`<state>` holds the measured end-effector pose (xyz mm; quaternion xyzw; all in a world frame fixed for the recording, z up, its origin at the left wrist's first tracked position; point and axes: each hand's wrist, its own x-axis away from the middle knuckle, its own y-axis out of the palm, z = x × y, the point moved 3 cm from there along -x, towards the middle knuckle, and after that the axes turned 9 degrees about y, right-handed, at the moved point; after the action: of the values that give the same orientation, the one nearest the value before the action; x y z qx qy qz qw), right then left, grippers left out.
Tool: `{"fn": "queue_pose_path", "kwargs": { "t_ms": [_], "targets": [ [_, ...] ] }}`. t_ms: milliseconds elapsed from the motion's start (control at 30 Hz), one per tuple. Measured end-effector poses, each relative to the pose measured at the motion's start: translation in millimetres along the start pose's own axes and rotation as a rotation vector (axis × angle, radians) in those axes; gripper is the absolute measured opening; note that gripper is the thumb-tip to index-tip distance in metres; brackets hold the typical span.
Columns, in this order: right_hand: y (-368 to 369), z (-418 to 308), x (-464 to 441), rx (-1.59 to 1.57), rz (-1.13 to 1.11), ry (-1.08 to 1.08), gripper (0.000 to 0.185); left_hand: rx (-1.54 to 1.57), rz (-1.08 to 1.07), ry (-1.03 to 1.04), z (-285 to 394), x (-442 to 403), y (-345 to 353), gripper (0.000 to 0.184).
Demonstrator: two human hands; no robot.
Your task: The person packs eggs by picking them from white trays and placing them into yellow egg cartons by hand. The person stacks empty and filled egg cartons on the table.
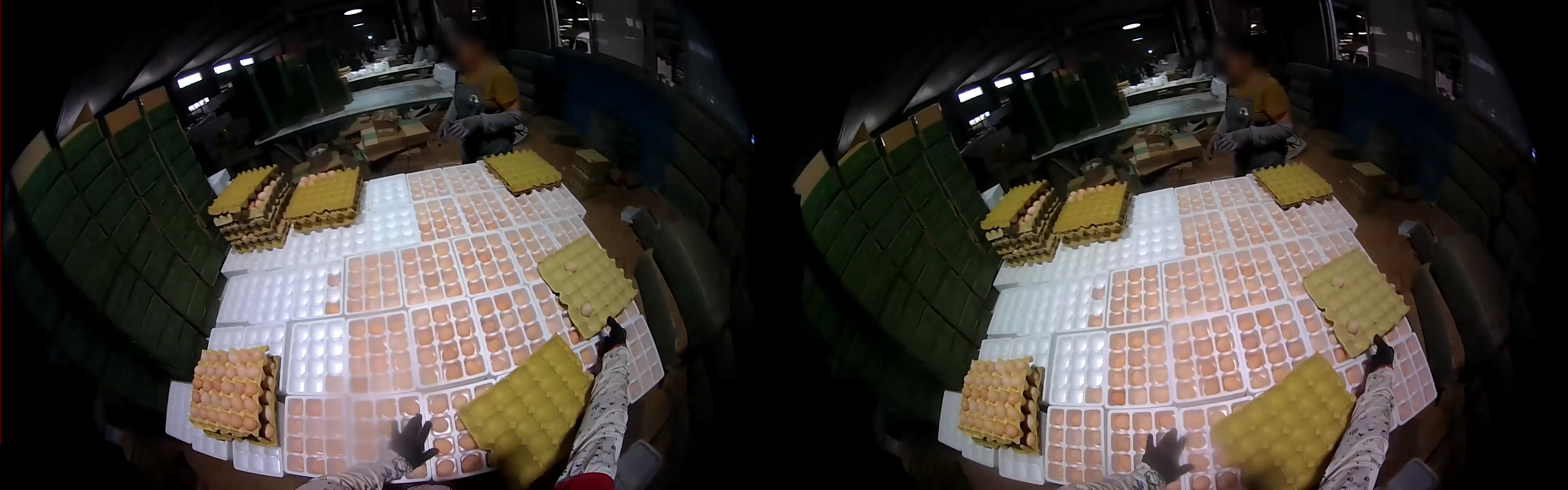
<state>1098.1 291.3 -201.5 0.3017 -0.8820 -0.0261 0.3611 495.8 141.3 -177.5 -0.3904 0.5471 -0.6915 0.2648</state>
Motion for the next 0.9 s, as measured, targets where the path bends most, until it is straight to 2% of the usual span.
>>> {"fn": "queue_pose_path", "kwargs": {
  "t_ms": [33, 67, 133, 200, 333, 400, 533, 567, 600, 667, 700, 767, 900],
  "targets": [
    [-14.7, 15.4, -85.1, -0.031, -0.069, -0.087, 0.038, -0.021, 0.003, 0.003, -0.9, 3.1, -7.0, 0.08],
    [-20.9, 16.8, -88.7, 0.011, -0.011, -0.078, 0.038, -0.036, 0.003, 0.019, 1.8, 4.4, -11.6, 0.079],
    [-3.3, 12.6, -85.6, 0.075, 0.062, -0.059, 0.038, 0.083, 0.077, -0.033, 14.7, 10.7, -39.8, 0.074],
    [13.4, 9.1, -85.4, 0.113, 0.081, -0.063, 0.038, 0.311, -0.023, -0.082, 7.0, 6.1, -22.7, 0.084],
    [44.0, 6.8, -77.6, 0.178, 0.078, -0.094, 0.037, 0.204, -0.042, -0.08, 1.2, 4.2, -6.9, 0.09],
    [62.2, 3.2, -72.8, 0.21, 0.061, -0.118, 0.037, 0.066, 0.14, 0.062, -2.8, 5.0, -7.4, 0.077],
    [89.2, 7.2, -64.2, 0.248, -0.004, -0.163, 0.037, 0.101, 0.173, 0.042, -3.5, 5.9, -0.5, 0.077],
    [95.9, 8.9, -60.5, 0.256, -0.024, -0.179, 0.037, 0.097, 0.24, 0.056, -4.0, 7.0, 3.8, 0.077],
    [102.7, 10.4, -53.9, 0.259, -0.048, -0.198, 0.037, 0.098, 0.28, 0.058, -3.1, 9.1, -0.2, 0.076],
    [117.8, 15.5, -39.1, 0.265, -0.107, -0.241, 0.037, 0.129, 0.065, 0.036, -5.3, 7.7, 1.7, 0.081],
    [125.3, 20.6, -28.0, 0.264, -0.144, -0.261, 0.037, 0.126, 0.067, 0.05, -6.0, 9.8, 4.3, 0.081],
    [143.0, 31.7, -7.1, 0.265, -0.236, -0.298, 0.037, 0.16, 0.313, 0.069, -5.9, 10.7, 5.4, 0.078],
    [188.5, 61.7, 45.7, 0.342, -0.564, -0.396, 0.037, 0.278, 0.342, 0.093, -9.1, 14.7, 7.2, 0.078]
  ]
}}
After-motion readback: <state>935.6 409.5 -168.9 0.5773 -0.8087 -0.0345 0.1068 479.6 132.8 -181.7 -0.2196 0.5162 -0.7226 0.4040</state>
